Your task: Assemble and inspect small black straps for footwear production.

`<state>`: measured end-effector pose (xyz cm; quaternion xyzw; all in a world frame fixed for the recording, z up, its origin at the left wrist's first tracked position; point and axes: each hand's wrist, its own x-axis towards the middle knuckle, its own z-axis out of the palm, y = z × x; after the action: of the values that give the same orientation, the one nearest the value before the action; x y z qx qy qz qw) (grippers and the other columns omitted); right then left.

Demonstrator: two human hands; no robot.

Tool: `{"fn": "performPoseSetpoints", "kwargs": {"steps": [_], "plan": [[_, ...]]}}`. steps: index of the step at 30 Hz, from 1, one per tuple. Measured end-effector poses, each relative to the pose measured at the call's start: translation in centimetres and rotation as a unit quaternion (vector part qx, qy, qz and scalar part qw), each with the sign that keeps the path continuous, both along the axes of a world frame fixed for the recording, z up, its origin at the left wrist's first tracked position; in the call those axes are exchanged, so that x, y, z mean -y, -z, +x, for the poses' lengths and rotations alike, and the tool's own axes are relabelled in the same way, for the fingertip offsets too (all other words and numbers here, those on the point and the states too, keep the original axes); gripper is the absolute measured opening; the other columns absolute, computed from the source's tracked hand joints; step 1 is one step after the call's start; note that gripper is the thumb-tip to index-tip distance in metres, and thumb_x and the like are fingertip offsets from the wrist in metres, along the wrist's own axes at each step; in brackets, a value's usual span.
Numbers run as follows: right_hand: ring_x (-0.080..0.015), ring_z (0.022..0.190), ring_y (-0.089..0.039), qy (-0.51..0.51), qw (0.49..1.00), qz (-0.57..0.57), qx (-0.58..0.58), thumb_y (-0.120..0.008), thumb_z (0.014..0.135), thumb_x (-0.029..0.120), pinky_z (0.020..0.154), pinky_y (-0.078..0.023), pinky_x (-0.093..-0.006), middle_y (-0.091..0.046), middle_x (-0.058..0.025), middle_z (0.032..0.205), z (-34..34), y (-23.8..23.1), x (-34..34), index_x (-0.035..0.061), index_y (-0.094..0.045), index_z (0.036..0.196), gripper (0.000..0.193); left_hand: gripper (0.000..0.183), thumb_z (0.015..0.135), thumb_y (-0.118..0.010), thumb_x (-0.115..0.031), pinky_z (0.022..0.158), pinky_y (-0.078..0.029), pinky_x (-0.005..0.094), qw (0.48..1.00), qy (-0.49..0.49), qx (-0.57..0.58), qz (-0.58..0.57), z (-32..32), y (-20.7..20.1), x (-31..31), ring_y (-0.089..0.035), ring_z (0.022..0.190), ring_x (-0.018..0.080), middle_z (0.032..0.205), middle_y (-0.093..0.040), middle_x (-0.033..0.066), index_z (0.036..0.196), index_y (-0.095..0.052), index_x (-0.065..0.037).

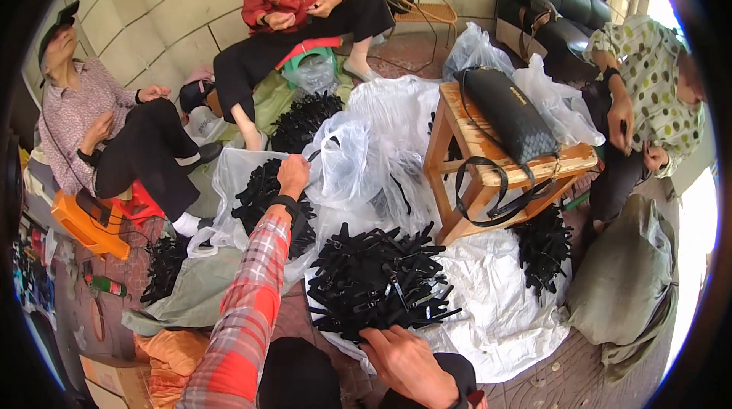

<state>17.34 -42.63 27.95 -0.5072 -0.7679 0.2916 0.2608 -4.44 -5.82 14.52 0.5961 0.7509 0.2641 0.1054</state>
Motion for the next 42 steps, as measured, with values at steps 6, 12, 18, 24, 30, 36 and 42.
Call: {"fn": "performPoseSetpoints", "kwargs": {"steps": [6, 12, 18, 24, 30, 36, 42], "plan": [[-0.0321, 0.069, -0.06, 0.111, 0.988, 0.072, -0.079, -0.061, 0.08, 0.01, 0.061, -0.049, -0.0374, -0.061, -0.0167, 0.076, 0.0, 1.9, -1.3, 0.002, -0.059, 0.093, 0.015, 0.016, 0.075, -0.065, -0.017, 0.048, -0.044, 0.0294, 0.951, 0.155, 0.232, -0.134, -2.2, -5.2, 3.9, -0.057, 0.054, 0.0188, 0.085, -0.067, 0.0134, 0.082, -0.066, -0.002], [-0.0189, 0.076, -0.062, 0.254, 0.884, 0.023, -0.391, -0.056, 0.088, 0.009, 0.065, -0.049, -0.03, -0.062, -0.0129, 0.085, -1.7, 3.1, -4.5, 0.0, -0.05, 0.114, 0.028, 0.012, 0.084, -0.06, -0.01, 0.035, -0.024, 0.0185, 0.744, 0.283, 0.531, -0.29, 4.1, -12.0, 21.7, -0.038, 0.04, 0.0031, 0.083, -0.066, 0.0097, 0.09, -0.061, 0.0], [-0.0145, 0.073, -0.059, 0.227, 0.906, 0.003, -0.358, -0.057, 0.088, 0.007, 0.064, -0.049, -0.0266, -0.058, -0.0089, 0.083, -2.2, 3.3, -3.6, -0.0017, -0.056, 0.101, 0.016, 0.018, 0.083, -0.064, -0.016, 0.04, -0.031, 0.0177, 0.765, 0.302, 0.498, -0.275, 5.0, -12.9, 27.8, -0.045, 0.047, 0.0039, 0.075, -0.061, 0.0017, 0.091, -0.061, 0.0], [-0.0152, 0.068, -0.058, 0.178, 0.908, -0.064, -0.375, -0.047, 0.092, 0.004, 0.058, -0.048, -0.0265, -0.056, -0.0088, 0.078, -2.5, 2.6, -2.4, -0.0017, -0.051, 0.096, 0.008, 0.028, 0.093, -0.051, -0.022, 0.043, -0.03, 0.0173, 0.76, 0.34, 0.507, -0.223, 3.8, -14.8, 28.1, -0.041, 0.048, 0.0019, 0.075, -0.056, 0.0006, 0.11, -0.057, -0.001], [-0.0145, 0.064, -0.058, 0.139, 0.865, -0.117, -0.467, -0.04, 0.096, 0.01, 0.051, -0.049, -0.0264, -0.054, -0.0101, 0.076, -4.2, 2.1, -2.3, -0.0007, -0.042, 0.103, 0.013, 0.031, 0.094, -0.049, -0.028, 0.044, -0.03, 0.0171, 0.774, 0.306, 0.517, -0.199, 5.3, -15.2, 29.6, -0.042, 0.047, 0.0027, 0.059, -0.049, -0.0032, 0.102, -0.059, 0.0], [-0.0117, 0.075, -0.051, 0.118, 0.93, -0.001, -0.348, -0.056, 0.086, 0.001, 0.064, -0.044, -0.0257, -0.054, -0.006, 0.087, -2.5, 1.2, -1.9, 0.0039, -0.054, 0.115, 0.029, 0.022, 0.09, -0.056, -0.018, 0.04, -0.029, 0.0165, 0.723, 0.243, 0.594, -0.257, 4.2, -14.7, 28.2, -0.042, 0.045, 0.0023, 0.071, -0.056, -0.0028, 0.103, -0.06, 0.0], [-0.0068, 0.057, -0.05, 0.07, 0.818, -0.175, -0.544, -0.055, 0.089, 0.006, 0.049, -0.041, -0.0211, -0.056, -0.0028, 0.074, 0.0, 0.4, -1.9, 0.0026, -0.054, 0.108, 0.019, 0.021, 0.087, -0.059, -0.014, 0.043, -0.03, 0.0157, 0.684, 0.374, 0.533, -0.329, 6.2, -14.4, 25.9, -0.042, 0.051, 0.0003, 0.073, -0.056, -0.0035, 0.101, -0.059, 0.001]]}}
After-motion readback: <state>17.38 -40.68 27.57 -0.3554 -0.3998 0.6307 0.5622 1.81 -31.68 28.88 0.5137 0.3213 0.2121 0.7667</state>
